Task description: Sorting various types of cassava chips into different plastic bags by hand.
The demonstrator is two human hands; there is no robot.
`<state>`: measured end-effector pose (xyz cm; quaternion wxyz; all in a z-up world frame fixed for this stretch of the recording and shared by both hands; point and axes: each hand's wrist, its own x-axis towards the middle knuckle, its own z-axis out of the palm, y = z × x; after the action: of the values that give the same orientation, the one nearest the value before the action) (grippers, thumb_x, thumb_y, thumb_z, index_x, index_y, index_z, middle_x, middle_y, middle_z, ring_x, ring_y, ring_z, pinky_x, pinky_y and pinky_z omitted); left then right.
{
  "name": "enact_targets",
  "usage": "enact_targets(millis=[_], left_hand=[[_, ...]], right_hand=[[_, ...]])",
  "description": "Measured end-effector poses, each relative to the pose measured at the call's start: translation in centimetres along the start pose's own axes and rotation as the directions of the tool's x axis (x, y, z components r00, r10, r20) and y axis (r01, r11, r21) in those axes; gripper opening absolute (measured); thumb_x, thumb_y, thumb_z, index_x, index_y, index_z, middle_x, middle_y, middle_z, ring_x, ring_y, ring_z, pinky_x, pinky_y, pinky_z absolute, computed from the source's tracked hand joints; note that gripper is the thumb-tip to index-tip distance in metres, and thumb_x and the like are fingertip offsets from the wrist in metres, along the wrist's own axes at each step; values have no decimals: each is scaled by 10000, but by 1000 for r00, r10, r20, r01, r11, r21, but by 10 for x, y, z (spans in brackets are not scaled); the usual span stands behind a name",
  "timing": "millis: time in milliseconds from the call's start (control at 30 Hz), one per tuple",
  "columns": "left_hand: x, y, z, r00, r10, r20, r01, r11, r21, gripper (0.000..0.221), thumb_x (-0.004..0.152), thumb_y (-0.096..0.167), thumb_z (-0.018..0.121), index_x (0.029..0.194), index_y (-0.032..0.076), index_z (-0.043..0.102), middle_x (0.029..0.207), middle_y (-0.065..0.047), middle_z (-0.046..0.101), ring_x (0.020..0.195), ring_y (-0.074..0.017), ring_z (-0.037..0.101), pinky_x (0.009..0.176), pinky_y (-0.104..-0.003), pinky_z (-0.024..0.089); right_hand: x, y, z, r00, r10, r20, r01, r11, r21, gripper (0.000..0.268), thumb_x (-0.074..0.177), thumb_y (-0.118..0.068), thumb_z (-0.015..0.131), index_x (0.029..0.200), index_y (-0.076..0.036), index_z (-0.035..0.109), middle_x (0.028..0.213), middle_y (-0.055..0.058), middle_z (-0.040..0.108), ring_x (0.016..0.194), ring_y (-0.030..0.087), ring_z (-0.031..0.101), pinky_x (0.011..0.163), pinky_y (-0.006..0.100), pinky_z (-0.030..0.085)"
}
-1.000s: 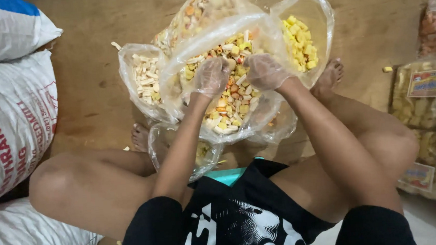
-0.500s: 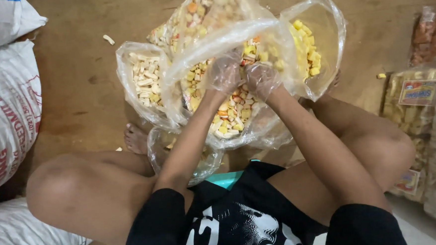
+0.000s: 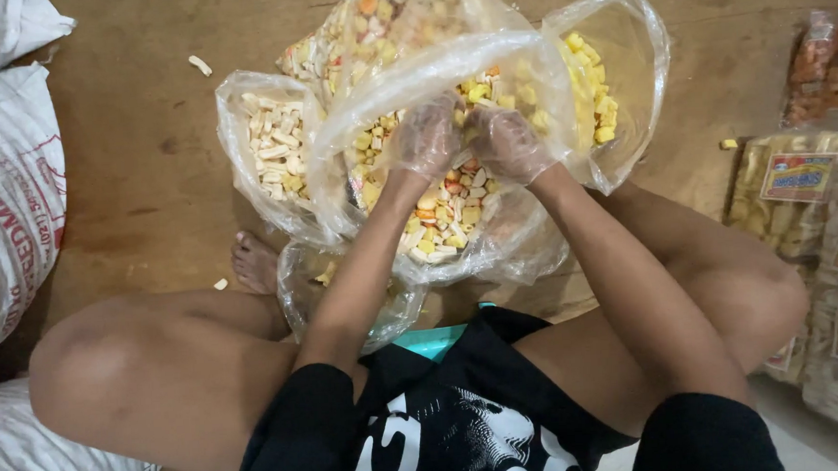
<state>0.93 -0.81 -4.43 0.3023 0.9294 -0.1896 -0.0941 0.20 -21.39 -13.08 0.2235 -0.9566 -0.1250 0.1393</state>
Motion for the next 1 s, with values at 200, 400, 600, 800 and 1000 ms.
enact_targets(millis=[200, 400, 600, 800, 1000], left_hand=[[8, -6, 0, 991, -107, 80, 125, 953, -277, 334, 745, 290, 716, 1075, 271, 667, 1061, -27, 754, 1109, -290, 708, 939, -444, 583], [16, -14, 2, 992, -120, -27, 114, 977, -181, 306, 719, 480, 800, 984, 352, 716, 925, 51, 765, 970, -213, 751, 833, -375, 624], [-6, 25, -10, 948, 252, -195, -300, 912, -279, 322, 805, 167, 798, 1094, 104, 670, 877, -209, 717, 877, -423, 734, 749, -538, 611], [-12, 105, -64, 938, 333, -94, -341, 838, -427, 196, 971, 210, 639, 1103, 66, 657, 732, -45, 641, 563, -165, 557, 520, -351, 487], [26, 124, -44, 896, 429, -113, -444, 859, -255, 326, 1021, 300, 537, 1307, 152, 584, 969, -48, 736, 882, -252, 682, 943, -486, 525]], right_hand=[[-14, -104, -83, 891, 454, -9, -435, 858, 273, 346, 814, -274, 789, 1148, -350, 739, 945, 18, 753, 901, 196, 755, 740, 344, 614], [-43, -131, -130, 944, 324, -54, -286, 892, 351, 284, 883, -157, 722, 1167, -168, 716, 949, 124, 732, 751, 248, 764, 679, 414, 624], [-85, -126, -168, 969, -68, -239, 47, 995, -92, 198, 925, -179, 725, 1078, -80, 647, 863, 192, 681, 918, 412, 710, 760, 527, 578], [-137, -134, -223, 964, 21, -266, 3, 996, 92, 128, 990, -87, 614, 1066, -58, 714, 912, 61, 718, 729, 177, 665, 672, 311, 582], [-199, -115, -218, 967, 53, -249, -40, 998, 58, 127, 995, -89, 603, 1050, -58, 713, 897, 66, 717, 716, 183, 663, 672, 315, 586]])
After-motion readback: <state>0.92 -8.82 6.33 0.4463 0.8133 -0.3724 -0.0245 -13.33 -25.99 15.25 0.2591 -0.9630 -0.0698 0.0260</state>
